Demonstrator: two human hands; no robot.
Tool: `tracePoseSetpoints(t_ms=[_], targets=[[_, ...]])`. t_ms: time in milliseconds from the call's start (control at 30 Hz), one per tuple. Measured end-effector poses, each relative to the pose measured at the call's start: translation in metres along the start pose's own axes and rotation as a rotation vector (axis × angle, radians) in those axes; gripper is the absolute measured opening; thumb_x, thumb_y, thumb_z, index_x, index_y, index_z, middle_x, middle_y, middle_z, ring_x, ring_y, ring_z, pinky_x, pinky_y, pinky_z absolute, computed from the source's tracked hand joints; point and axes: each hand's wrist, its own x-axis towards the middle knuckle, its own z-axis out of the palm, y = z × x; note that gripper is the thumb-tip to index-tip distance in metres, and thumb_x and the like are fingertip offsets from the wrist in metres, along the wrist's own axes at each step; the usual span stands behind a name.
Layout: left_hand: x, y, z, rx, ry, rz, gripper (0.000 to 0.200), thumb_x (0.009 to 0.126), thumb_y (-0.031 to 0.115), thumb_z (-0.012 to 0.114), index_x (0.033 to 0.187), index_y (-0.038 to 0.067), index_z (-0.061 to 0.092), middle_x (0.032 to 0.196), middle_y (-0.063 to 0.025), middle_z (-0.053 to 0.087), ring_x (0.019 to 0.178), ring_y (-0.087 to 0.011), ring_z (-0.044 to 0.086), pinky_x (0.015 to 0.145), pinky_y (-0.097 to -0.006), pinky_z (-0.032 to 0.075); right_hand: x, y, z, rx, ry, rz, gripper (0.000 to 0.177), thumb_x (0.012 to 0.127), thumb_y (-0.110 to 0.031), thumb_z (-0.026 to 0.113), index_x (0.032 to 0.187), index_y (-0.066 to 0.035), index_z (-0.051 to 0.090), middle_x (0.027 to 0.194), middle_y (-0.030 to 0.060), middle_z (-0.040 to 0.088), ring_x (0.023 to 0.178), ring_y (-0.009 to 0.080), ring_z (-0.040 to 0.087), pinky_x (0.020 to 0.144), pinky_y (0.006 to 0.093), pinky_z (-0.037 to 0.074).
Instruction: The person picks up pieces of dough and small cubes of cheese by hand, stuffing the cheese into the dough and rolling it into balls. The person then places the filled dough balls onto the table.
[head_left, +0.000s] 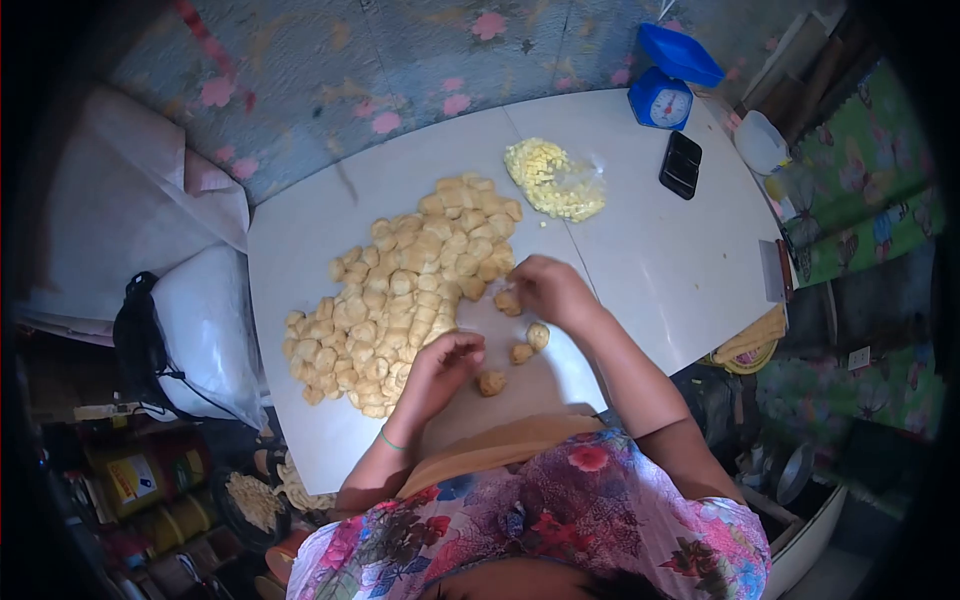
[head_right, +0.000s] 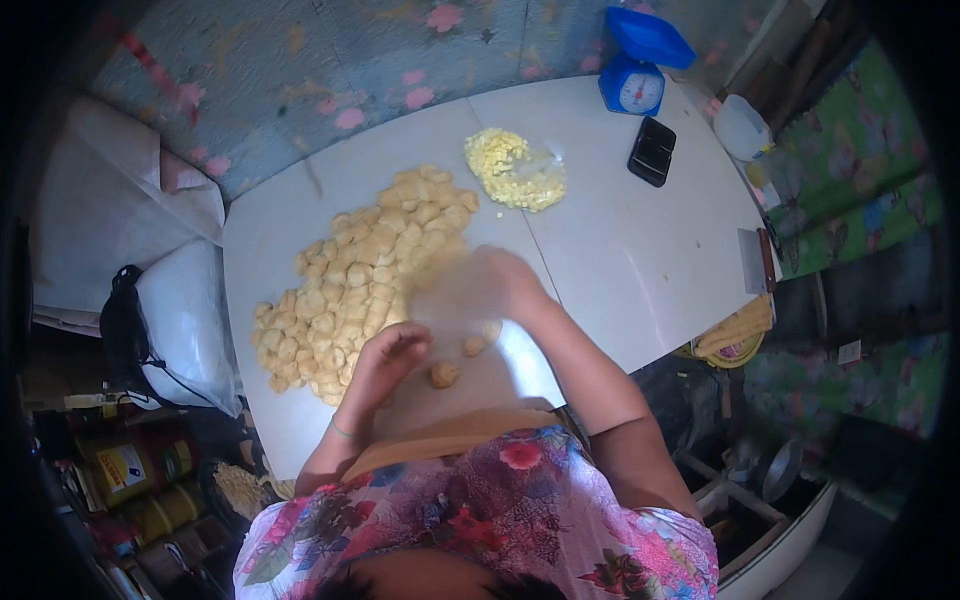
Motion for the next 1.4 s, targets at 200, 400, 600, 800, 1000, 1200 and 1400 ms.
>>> tracePoseSetpoints(t_ms=[200,400,600,800,1000,1200,1400], targets=[[-0.018,-0.008,0.008,-0.512,-0.031,-0.123,0.024,0.097,0.011,0.046,0.113,-0.003,0.059,0.102,-0.0101,0.065,0.09,-0.0158,0.061,0.08,-0.0278,0.047,-0.051,-0.047,0.034,0.105,0.039,-0.54,0.021,0.073,-0.012,0.072,0.093,-0.008,0.067,0.102,0.0072,0.062,0.095,0.0269,0.059,0.082,0.038,0.046],[-0.048,-0.014,0.009,-0.631,-0.015,-0.169,0.024,0.097,0.009,0.044,0.111,-0.005,0.059,0.098,-0.0124,0.066,0.092,-0.0198,0.062,0.086,-0.0318,0.048,-0.07,-0.054,0.062,0.026,0.239,-0.657,0.023,0.068,-0.012,0.073,0.09,-0.01,0.067,0.099,0.0051,0.062,0.089,0.0236,0.059,0.078,0.0373,0.044],[-0.072,-0.021,0.012,-0.713,0.068,-0.133,0.021,0.096,0.007,0.047,0.107,-0.005,0.06,0.096,-0.0125,0.067,0.091,-0.0205,0.063,0.087,-0.0333,0.048,-0.085,-0.064,0.075,-0.015,0.24,-0.69,0.023,0.066,-0.013,0.074,0.087,-0.01,0.065,0.092,0.0029,0.062,0.083,0.0221,0.059,0.076,0.0361,0.044],[-0.094,-0.037,0.001,-0.703,0.05,-0.114,0.015,0.093,0.006,0.053,0.097,-0.003,0.064,0.091,-0.0098,0.066,0.085,-0.0177,0.061,0.082,-0.0303,0.047,-0.1,-0.08,0.082,0.019,0.264,-0.708,0.02,0.065,-0.012,0.075,0.083,-0.01,0.065,0.088,0.0026,0.062,0.08,0.0214,0.059,0.074,0.0351,0.044],[-0.107,-0.045,-0.017,-0.551,0.094,-0.111,0.014,0.089,0.006,0.055,0.09,-0.003,0.066,0.091,-0.0116,0.067,0.085,-0.0177,0.062,0.079,-0.0289,0.048,-0.096,-0.08,0.112,0.111,0.062,-0.505,0.016,0.068,-0.007,0.073,0.081,-0.007,0.064,0.086,0.0053,0.062,0.082,0.0222,0.06,0.072,0.0323,0.047],[-0.1,-0.03,-0.048,-0.146,0.428,0.133,0.014,0.088,0.008,0.059,0.086,-0.003,0.067,0.091,-0.0104,0.065,0.082,-0.0177,0.06,0.076,-0.0289,0.048,-0.056,-0.092,0.124,0.383,0.122,-0.38,0.01,0.077,-0.007,0.069,0.086,-0.003,0.065,0.086,0.0079,0.061,0.084,0.0202,0.061,0.073,0.0299,0.048],[-0.077,-0.032,-0.093,0.728,0.661,0.471,0.011,0.08,0.009,0.068,0.083,-0.002,0.067,0.096,-0.0127,0.06,0.09,-0.0271,0.056,0.08,-0.0349,0.047,-0.034,-0.095,0.151,-0.239,0.224,-0.47,0.011,0.079,-0.019,0.065,0.083,-0.008,0.065,0.086,0.0061,0.058,0.087,0.027,0.055,0.08,0.0369,0.04]])
